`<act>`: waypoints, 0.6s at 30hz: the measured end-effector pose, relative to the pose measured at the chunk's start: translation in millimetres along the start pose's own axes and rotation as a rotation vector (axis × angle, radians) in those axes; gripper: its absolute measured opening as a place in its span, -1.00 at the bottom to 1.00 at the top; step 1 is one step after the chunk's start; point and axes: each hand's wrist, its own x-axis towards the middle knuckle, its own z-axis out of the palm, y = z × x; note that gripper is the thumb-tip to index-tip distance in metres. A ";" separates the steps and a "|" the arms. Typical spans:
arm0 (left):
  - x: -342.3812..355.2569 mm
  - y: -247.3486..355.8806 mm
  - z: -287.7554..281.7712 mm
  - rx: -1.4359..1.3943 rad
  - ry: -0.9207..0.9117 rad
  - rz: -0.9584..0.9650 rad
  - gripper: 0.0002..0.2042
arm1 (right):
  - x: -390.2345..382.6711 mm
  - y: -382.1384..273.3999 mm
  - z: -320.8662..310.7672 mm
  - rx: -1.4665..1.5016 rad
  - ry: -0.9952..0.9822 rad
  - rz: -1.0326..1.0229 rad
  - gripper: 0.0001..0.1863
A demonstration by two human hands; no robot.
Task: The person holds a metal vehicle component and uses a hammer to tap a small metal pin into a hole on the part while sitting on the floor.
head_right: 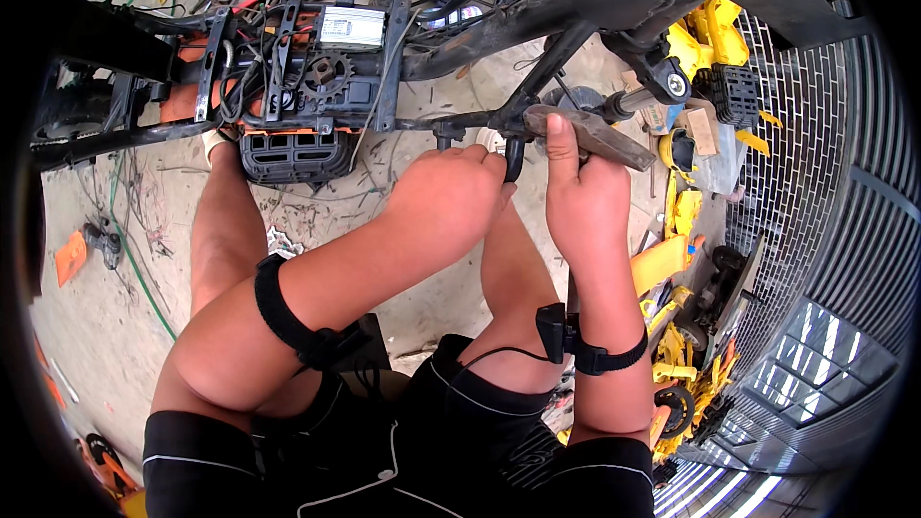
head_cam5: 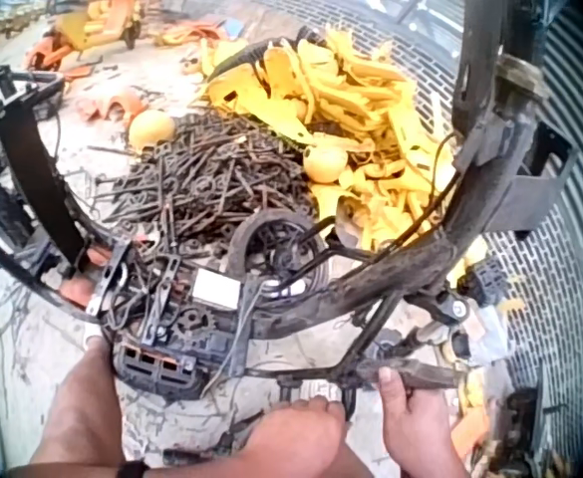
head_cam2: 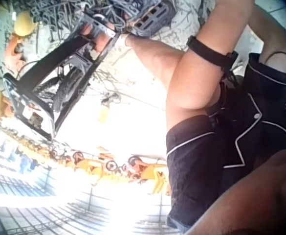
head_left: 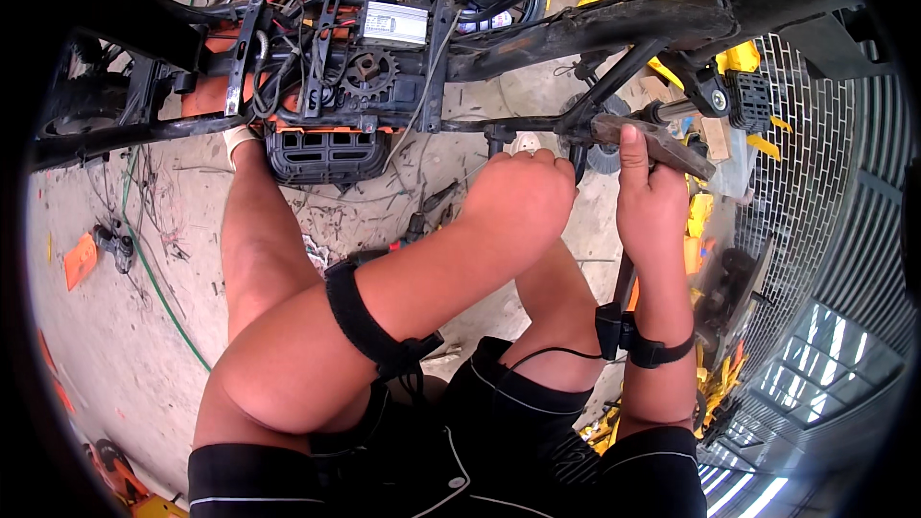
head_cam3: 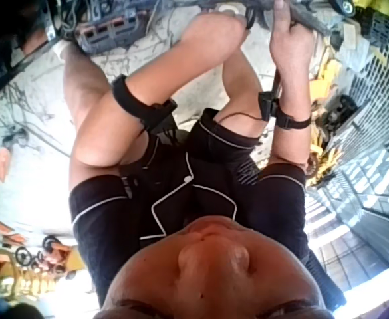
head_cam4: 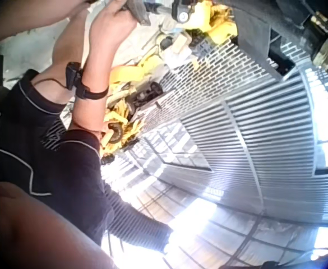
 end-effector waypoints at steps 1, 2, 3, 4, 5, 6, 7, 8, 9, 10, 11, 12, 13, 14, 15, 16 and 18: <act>0.2 -0.8 1.2 0.010 0.006 -0.004 -0.74 | 1.8 -1.0 0.1 -0.010 -0.008 -0.050 -0.57; 0.5 -2.1 4.2 0.020 0.011 -0.007 -0.75 | 3.7 -1.4 0.1 -0.020 -0.015 -0.100 -0.57; -0.1 -0.5 4.9 0.027 0.012 -0.006 -0.75 | 3.9 -2.4 -2.5 -0.032 -0.021 -0.144 -0.57; -1.2 -0.1 5.2 0.031 0.010 -0.008 -0.75 | 5.3 -5.1 -6.0 -0.043 -0.058 -0.100 -0.56; -2.9 -0.7 4.8 0.034 0.008 -0.011 -0.75 | 7.3 -8.8 -10.2 -0.054 -0.095 -0.055 -0.55; -2.0 -1.2 4.1 0.039 0.012 -0.012 -0.75 | 9.8 -10.2 -13.0 -0.065 -0.129 -0.016 -0.53; -0.8 -0.1 3.5 0.033 0.012 -0.006 -0.76 | 10.6 -8.5 -14.6 -0.042 -0.119 -0.012 -0.53; 0.2 1.0 2.7 0.027 0.012 -0.001 -0.76 | 11.4 -5.4 -15.9 -0.018 -0.109 -0.009 -0.52; -0.5 0.4 2.2 0.022 0.009 0.002 -0.77 | 11.5 -3.4 -15.9 0.008 -0.103 -0.004 -0.51; -0.6 -0.2 2.8 0.030 0.016 0.006 -0.77 | 12.3 -3.1 -19.0 -0.005 -0.076 0.010 -0.51; -0.2 -0.7 3.9 0.038 0.024 0.010 -0.77 | 13.5 -3.7 -24.1 -0.018 -0.049 0.023 -0.51; -0.8 -1.3 4.6 0.045 0.030 0.009 -0.78 | 13.8 -5.0 -27.1 -0.010 -0.034 0.031 -0.51; -2.0 -2.5 4.9 0.050 0.026 0.010 -0.78 | 13.7 -6.0 -28.9 0.002 -0.017 0.036 -0.50; -3.3 -3.9 4.9 0.055 0.022 0.010 -0.79 | 12.6 -7.6 -30.1 0.035 -0.009 0.035 -0.50; -3.8 -4.9 4.6 0.060 0.018 0.014 -0.80 | 11.0 -10.2 -27.7 0.019 -0.009 0.020 -0.50; -4.3 -5.8 4.8 0.051 0.021 0.019 -0.81 | 9.2 -12.6 -25.7 0.003 -0.010 0.006 -0.50; -4.1 -5.8 5.1 0.031 0.025 0.034 -0.83 | 5.8 -11.6 -16.4 -0.080 -0.024 -0.035 -0.50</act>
